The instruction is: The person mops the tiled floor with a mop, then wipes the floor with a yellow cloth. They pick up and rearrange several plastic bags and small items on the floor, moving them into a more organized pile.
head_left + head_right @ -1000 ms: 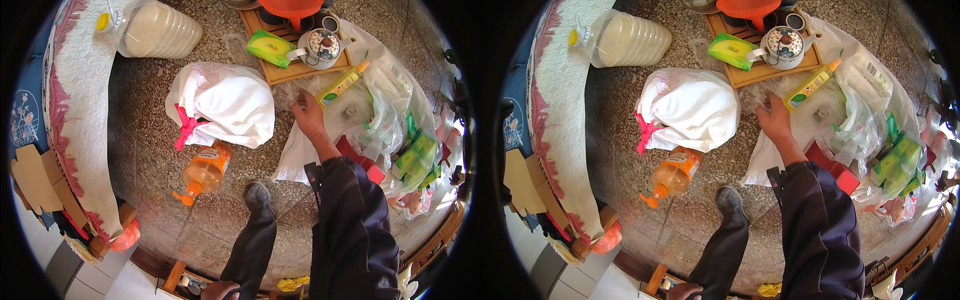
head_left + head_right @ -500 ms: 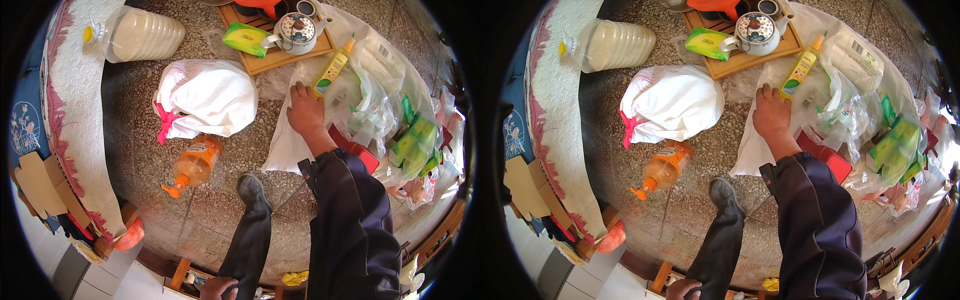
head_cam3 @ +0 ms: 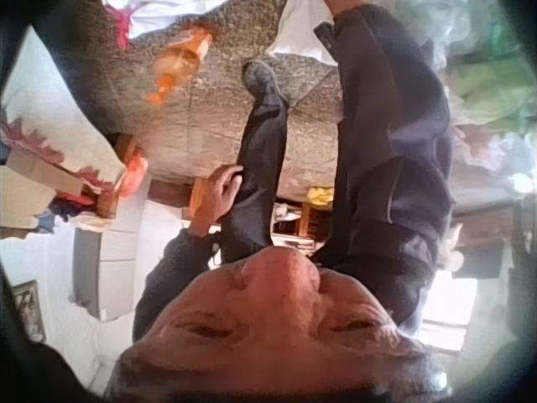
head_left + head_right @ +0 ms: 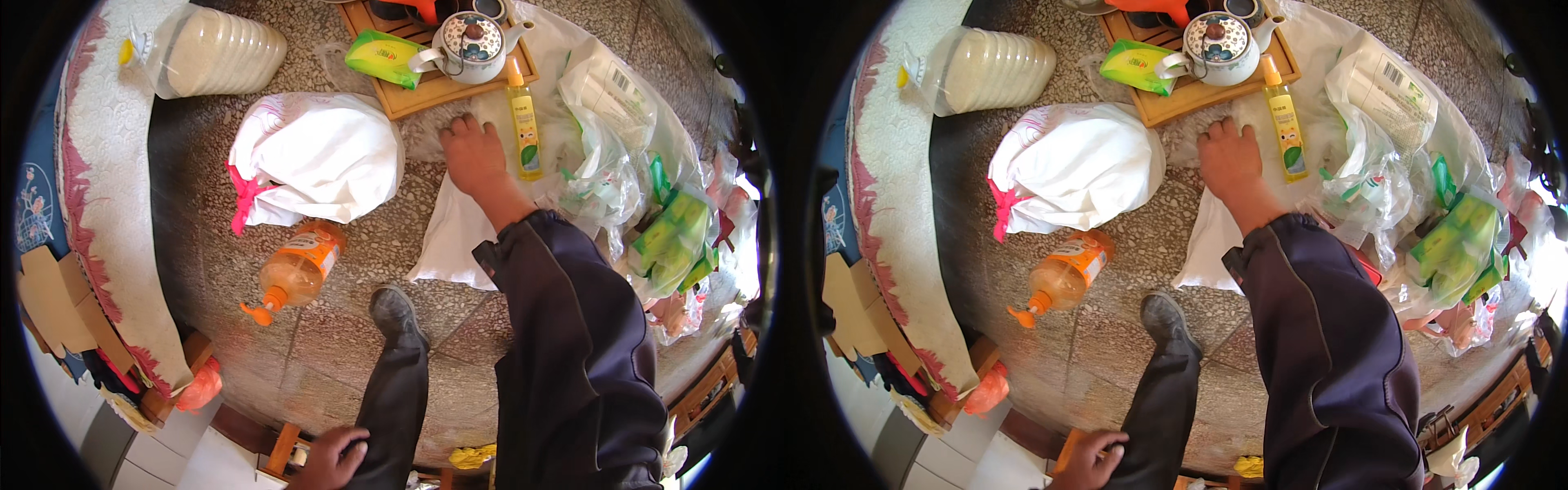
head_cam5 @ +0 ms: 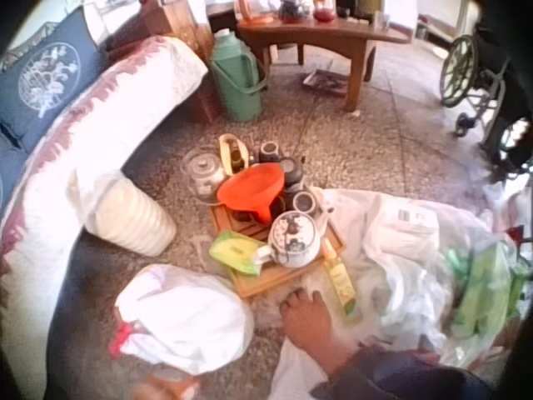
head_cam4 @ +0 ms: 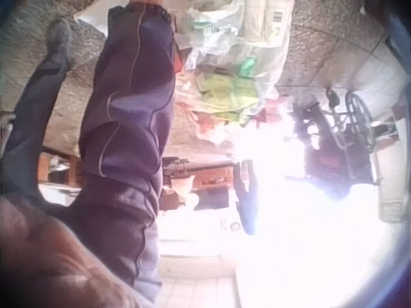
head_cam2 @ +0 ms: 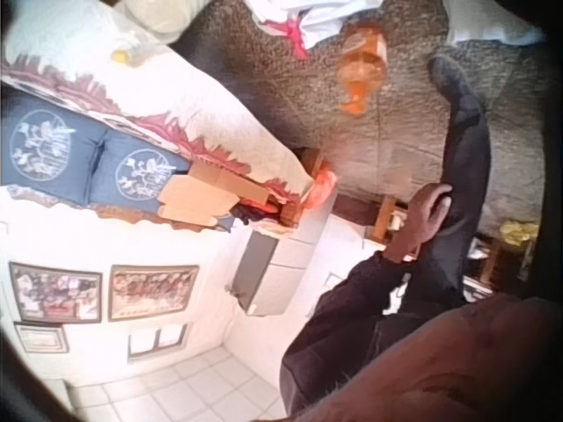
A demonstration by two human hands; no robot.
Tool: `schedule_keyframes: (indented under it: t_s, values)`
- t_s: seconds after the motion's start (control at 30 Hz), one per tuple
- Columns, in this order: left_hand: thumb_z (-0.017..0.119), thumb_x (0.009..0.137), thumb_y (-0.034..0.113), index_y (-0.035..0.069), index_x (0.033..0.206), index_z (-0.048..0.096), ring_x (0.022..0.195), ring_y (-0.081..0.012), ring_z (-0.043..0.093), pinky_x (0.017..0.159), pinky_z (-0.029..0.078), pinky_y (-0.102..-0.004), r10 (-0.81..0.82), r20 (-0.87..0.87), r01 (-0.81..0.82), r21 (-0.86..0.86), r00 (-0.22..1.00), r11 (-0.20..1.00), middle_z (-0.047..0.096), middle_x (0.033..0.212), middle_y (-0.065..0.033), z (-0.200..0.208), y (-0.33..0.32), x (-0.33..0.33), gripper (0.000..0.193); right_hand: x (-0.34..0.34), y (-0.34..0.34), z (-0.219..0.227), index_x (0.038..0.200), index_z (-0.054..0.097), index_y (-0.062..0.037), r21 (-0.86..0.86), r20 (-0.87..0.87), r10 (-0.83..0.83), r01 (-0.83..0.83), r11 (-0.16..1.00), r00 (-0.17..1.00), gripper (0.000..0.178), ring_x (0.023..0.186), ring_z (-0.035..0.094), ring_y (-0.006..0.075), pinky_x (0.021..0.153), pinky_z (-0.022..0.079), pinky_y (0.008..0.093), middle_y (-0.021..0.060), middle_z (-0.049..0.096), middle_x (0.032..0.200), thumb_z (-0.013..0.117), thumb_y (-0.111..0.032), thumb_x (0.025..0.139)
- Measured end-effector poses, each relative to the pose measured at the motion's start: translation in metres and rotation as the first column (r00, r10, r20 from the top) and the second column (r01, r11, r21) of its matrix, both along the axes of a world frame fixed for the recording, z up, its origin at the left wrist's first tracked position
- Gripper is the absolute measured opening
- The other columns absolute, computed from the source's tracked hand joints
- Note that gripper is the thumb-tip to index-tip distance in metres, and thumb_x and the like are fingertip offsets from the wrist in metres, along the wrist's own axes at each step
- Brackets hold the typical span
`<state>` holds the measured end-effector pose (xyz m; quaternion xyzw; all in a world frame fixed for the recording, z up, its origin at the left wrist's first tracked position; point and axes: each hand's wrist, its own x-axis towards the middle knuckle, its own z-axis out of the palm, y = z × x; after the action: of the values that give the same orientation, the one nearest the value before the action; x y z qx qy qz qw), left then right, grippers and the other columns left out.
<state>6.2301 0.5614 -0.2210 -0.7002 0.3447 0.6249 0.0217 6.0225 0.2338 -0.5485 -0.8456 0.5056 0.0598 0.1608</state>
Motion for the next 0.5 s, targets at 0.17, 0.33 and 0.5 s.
schedule_keyframes:
  t_s: [0.17, 0.33, 0.5]
  values:
    - [0.062, 0.091, 0.027, 0.003, 0.109, 0.064, 0.095, -0.0376, 0.064, 0.082, 0.051, -0.0438, -0.200, 0.092, 0.215, -0.201, 0.976, 0.956, 0.067, 0.101, -0.0187, -0.096, -0.004, 0.018, 0.031, -0.030, -0.019, 0.007, 0.103, 0.068, -0.0095, 0.136, -0.299, 0.176, -0.141, 0.981, 0.938, 0.024, 0.107, 0.060, 0.0292, 0.109, 0.032, 0.0468, 0.0130, 0.064, 0.111, 0.057, -0.014, 0.082]
    - [0.064, 0.090, 0.025, 0.002, 0.117, 0.060, 0.101, -0.0369, 0.063, 0.087, 0.051, -0.0437, -0.283, 0.139, 0.315, -0.398, 0.949, 0.862, 0.066, 0.110, -0.0179, -0.192, -0.028, 0.008, 0.036, -0.040, -0.023, 0.011, 0.117, 0.063, -0.0049, 0.272, -0.049, -0.163, 0.170, 0.947, 0.985, 0.034, 0.106, 0.061, 0.0308, 0.101, 0.041, 0.0494, 0.0177, 0.062, 0.116, 0.057, -0.020, 0.087]
    - [0.070, 0.083, 0.019, 0.002, 0.127, 0.051, 0.114, -0.0408, 0.055, 0.096, 0.046, -0.0454, -0.139, 0.166, 0.208, -0.547, 0.976, 0.811, 0.056, 0.125, -0.0229, -0.254, -0.041, -0.035, 0.051, -0.034, -0.041, -0.011, 0.132, 0.042, 0.0069, 0.815, 0.243, -0.948, 0.487, 0.314, 0.204, 0.051, 0.107, 0.060, 0.0327, 0.091, 0.053, 0.0422, 0.0228, 0.060, 0.113, 0.055, -0.025, 0.094]
